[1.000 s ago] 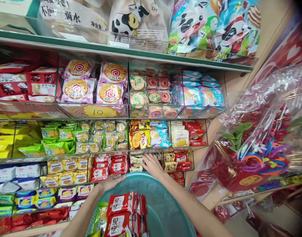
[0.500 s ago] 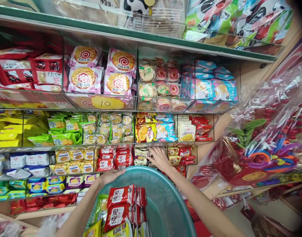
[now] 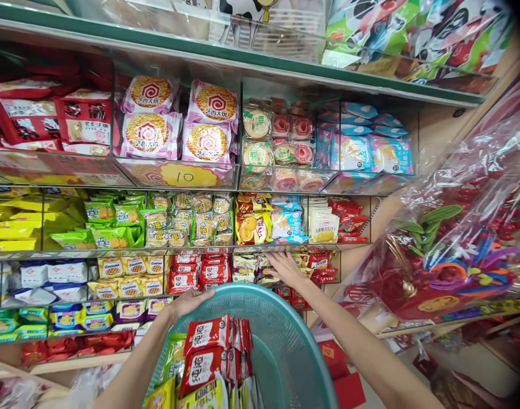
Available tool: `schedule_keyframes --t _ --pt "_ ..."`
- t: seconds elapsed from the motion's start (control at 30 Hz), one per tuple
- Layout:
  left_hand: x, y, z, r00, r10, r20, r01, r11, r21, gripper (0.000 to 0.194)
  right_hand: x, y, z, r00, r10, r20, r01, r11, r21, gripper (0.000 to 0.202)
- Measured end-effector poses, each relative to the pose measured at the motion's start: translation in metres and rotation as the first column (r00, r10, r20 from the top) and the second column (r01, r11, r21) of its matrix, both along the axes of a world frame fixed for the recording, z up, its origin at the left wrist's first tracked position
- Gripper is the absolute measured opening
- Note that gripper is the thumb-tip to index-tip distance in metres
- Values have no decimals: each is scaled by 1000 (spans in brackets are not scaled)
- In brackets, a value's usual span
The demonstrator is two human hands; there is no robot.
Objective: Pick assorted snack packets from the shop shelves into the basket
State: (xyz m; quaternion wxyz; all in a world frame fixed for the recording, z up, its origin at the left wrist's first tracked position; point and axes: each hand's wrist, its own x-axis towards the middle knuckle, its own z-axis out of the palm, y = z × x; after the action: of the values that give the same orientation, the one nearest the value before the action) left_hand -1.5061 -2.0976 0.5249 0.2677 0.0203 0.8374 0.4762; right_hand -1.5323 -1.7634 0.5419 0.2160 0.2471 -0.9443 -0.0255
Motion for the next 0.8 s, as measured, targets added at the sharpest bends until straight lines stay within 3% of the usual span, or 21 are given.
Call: schedule_keyframes --t 0.23,0.47,0.6,0.8 --pt "1 -2 -2 999 39 -21 -39 999 14 65 -1 -3 1 998 -59 -10 59 997 45 55" --pt "5 1 1 1000 13 5 -13 999 38 65 4 0 6 999 -44 11 44 999 15 34" --pt "5 2 0 1000 10 20 -10 999 33 69 10 2 6 998 -58 -14 56 995 -88 30" --pt "5 3 2 995 96 24 -96 995 -14 74 26 0 4 993 -91 -76 74 976 -207 31"
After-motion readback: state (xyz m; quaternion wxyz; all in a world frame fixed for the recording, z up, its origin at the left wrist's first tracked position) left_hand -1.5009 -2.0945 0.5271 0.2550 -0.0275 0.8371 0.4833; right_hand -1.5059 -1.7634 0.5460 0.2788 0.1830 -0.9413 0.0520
